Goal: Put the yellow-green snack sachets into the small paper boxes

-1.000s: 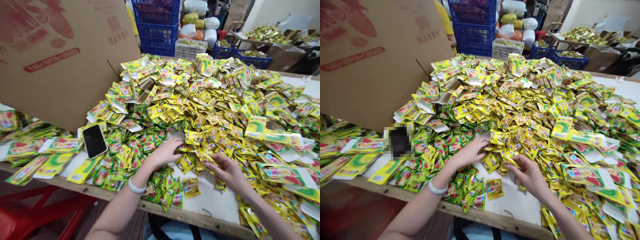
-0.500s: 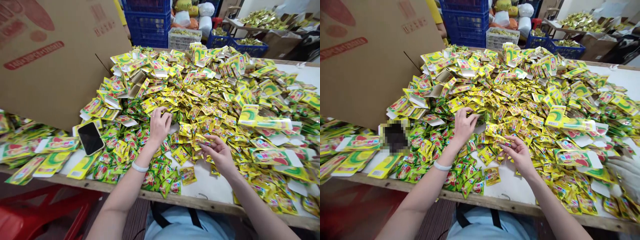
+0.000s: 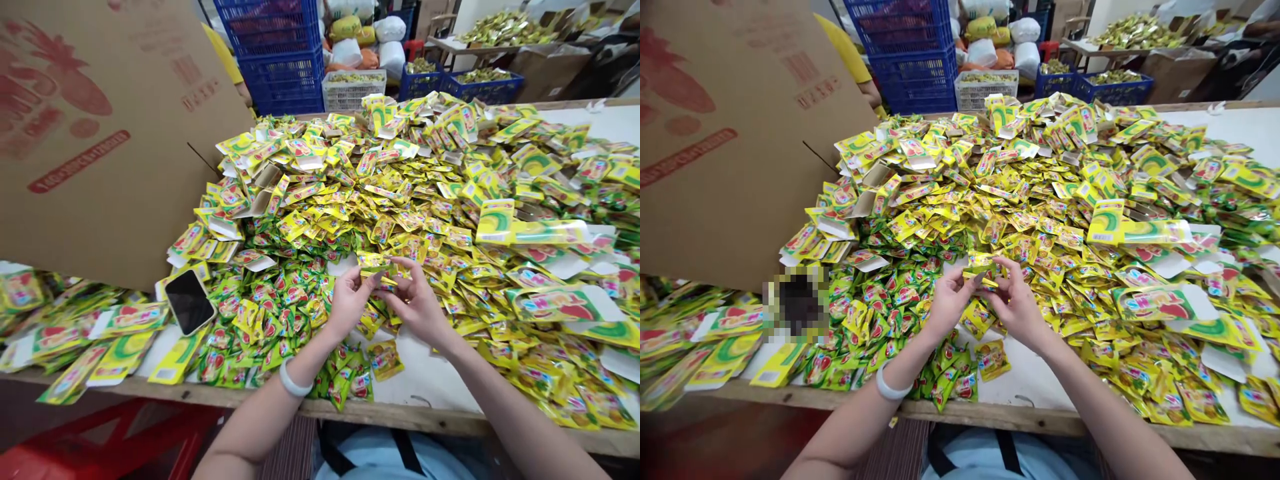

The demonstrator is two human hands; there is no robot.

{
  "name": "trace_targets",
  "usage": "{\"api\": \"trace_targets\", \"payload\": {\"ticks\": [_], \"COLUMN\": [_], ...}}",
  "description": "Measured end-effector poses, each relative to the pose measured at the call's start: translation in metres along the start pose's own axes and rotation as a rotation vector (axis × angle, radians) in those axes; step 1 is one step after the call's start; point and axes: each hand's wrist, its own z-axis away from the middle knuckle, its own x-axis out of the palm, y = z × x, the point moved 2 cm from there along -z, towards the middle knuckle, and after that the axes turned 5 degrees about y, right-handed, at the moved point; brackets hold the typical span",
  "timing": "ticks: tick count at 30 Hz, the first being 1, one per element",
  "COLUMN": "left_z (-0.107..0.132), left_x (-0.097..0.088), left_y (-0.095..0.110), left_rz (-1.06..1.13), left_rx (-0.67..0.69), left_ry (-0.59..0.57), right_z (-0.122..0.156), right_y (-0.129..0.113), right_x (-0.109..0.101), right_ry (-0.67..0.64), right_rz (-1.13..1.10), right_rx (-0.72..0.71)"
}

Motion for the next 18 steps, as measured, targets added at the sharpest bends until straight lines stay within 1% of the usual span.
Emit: {"api": "trace_targets", "payload": {"ticks": [2,4,7,9,10,11,12,13,15,16,17,18], "left_z": [0.002,0.008,0.020,0.022,0.019,0.012,0.003,-0.008,-0.034,-0.047,-0.058,-0.066], "left_x": [0.000,0.005,0.009,0.001,-0.008,-0.021,-0.037,-0.055,-0.091,-0.106,-0.118,-0.126], "left_y": [0.003,0.003,-0.007,-0.013,-0.012,-0.008,0.000,0.012,0.044,0.060,0.075,0.087], "left_rz": [-0.004,-0.008,-0.102,-0.273,-0.388,-0.513,-0.642,-0.773,-1.022,-1.138,-1.244,-1.323], "left_rx": [0.020,0.046,0.148,0.268,0.337,0.410,0.483,0.550,0.644,0.672,0.690,0.706], "left_ry": [0.069,0.117,0.142,0.136,0.155,0.205,0.290,0.417,0.676,0.750,0.774,0.774], "right_z": [-0.001,-0.001,0.001,0.005,0.007,0.008,0.010,0.011,0.011,0.010,0.008,0.007], "right_y": [-0.008,-0.011,-0.003,0.005,0.010,0.014,0.019,0.025,0.036,0.040,0.045,0.048], "right_x": [-0.004,-0.007,-0.006,-0.005,-0.006,-0.007,-0.010,-0.013,-0.018,-0.020,-0.022,-0.022], "right_ry": [0.025,0.042,0.002,-0.031,-0.027,-0.019,-0.001,0.022,0.047,0.049,0.044,0.039], "right_rz": [0.096,0.140,0.043,-0.080,-0.144,-0.201,-0.246,-0.280,-0.322,-0.335,-0.345,-0.353], "right_rx": [-0.039,-0.075,-0.055,-0.006,0.018,0.040,0.061,0.082,0.128,0.146,0.158,0.163]}}
